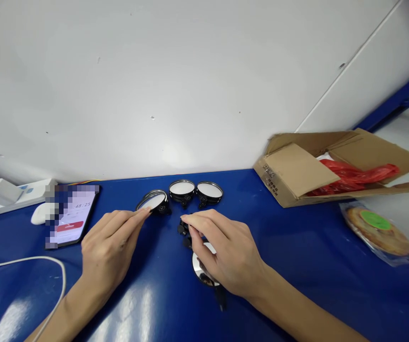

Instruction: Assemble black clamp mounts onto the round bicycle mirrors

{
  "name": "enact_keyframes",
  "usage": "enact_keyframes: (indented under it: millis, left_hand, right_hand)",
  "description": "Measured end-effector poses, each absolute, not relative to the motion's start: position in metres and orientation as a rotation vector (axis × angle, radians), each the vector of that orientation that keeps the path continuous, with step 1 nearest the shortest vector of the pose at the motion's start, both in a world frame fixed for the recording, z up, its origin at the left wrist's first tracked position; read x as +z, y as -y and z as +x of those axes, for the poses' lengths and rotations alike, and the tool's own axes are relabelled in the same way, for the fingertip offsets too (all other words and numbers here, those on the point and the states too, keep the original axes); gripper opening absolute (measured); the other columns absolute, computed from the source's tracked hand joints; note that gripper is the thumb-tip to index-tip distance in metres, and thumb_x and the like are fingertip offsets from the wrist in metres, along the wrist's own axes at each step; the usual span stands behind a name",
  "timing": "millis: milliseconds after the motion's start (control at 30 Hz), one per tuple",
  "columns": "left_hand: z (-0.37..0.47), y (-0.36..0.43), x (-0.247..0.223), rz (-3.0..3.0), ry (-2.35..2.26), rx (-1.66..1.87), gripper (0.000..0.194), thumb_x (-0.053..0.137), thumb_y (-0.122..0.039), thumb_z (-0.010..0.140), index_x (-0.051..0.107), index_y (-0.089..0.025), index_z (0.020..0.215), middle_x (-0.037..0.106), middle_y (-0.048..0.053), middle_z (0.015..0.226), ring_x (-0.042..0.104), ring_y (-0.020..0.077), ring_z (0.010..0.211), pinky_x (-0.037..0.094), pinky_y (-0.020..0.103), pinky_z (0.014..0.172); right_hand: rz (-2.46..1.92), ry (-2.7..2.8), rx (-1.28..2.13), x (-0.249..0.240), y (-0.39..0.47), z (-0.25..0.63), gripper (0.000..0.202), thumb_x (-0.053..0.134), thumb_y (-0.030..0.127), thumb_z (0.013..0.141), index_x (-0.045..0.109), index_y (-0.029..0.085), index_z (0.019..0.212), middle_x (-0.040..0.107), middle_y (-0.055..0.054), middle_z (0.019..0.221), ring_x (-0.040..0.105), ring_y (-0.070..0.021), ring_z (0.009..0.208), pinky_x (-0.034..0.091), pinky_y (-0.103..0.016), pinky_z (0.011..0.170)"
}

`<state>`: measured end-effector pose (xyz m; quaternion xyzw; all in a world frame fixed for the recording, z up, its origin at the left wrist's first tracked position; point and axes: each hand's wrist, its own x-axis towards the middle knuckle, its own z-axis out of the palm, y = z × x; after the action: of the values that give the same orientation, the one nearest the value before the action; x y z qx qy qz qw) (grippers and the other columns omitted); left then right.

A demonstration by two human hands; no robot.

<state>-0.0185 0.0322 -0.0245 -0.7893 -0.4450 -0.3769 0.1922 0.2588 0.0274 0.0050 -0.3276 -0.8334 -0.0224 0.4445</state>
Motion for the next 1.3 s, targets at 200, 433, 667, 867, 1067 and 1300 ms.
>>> enact_keyframes:
  millis: [200,433,667,867,1067,1300]
  left_hand:
    - [-0.021,-0.035,-0.03,-2.302,1.324,-1.013,0.026,0.076,-0.018,0.114,0.082,-0.029,0.136,0.091,0.001,0.114,0.083,0.0207,0.087,0.061,0.036,0.079]
    - [-0.017,-0.038,-0.028,-2.412,1.333,-1.04,0.022,0.073,-0.015,0.114,0.081,-0.027,0.131,0.088,0.001,0.114,0.082,0.0203,0.098,0.065,0.035,0.092]
    - [-0.019,-0.04,-0.026,-2.424,1.351,-1.022,0.019,0.075,-0.015,0.113,0.083,-0.025,0.128,0.084,0.003,0.113,0.076,0.0212,0.097,0.061,0.036,0.091]
    - [-0.02,-0.04,-0.027,-2.438,1.357,-0.997,0.019,0.073,-0.015,0.114,0.082,-0.024,0.129,0.083,0.004,0.113,0.075,0.0216,0.099,0.06,0.035,0.092]
    - [-0.016,-0.041,-0.024,-2.374,1.413,-1.071,0.015,0.072,-0.02,0.115,0.081,-0.026,0.126,0.084,0.004,0.109,0.075,0.0237,0.098,0.061,0.038,0.093]
    - [-0.012,-0.041,-0.021,-2.337,1.676,-1.087,0.037,0.067,-0.038,0.118,0.069,-0.023,0.151,0.077,0.014,0.143,0.078,0.0337,0.123,0.064,0.049,0.107]
  right_hand:
    - [-0.828,2.084,-0.025,0.007,-0.026,0.26,0.024,0.064,0.003,0.11,0.076,0.013,0.127,0.085,-0.006,0.104,0.08,-0.016,0.087,0.062,-0.028,0.076]
    - [-0.832,2.096,-0.011,0.008,-0.026,0.26,0.023,0.062,0.004,0.11,0.078,0.011,0.126,0.083,-0.007,0.103,0.079,-0.0161,0.085,0.061,-0.029,0.074]
    - [-0.847,2.103,-0.014,0.006,-0.026,0.26,0.023,0.062,0.004,0.111,0.077,0.011,0.127,0.083,-0.006,0.102,0.079,-0.0159,0.084,0.061,-0.03,0.074]
    - [-0.927,2.135,0.071,0.004,-0.026,0.261,0.026,0.06,0.01,0.113,0.076,0.013,0.134,0.082,-0.008,0.111,0.078,-0.017,0.086,0.061,-0.032,0.071]
    - [-0.971,2.297,0.298,0.004,-0.025,0.259,0.039,0.061,0.016,0.113,0.071,0.017,0.15,0.078,-0.013,0.137,0.074,-0.0282,0.119,0.067,-0.048,0.105]
    - [-0.996,2.485,0.306,0.006,-0.022,0.256,0.047,0.06,0.022,0.117,0.064,0.017,0.163,0.068,-0.016,0.165,0.066,-0.0351,0.137,0.061,-0.063,0.119]
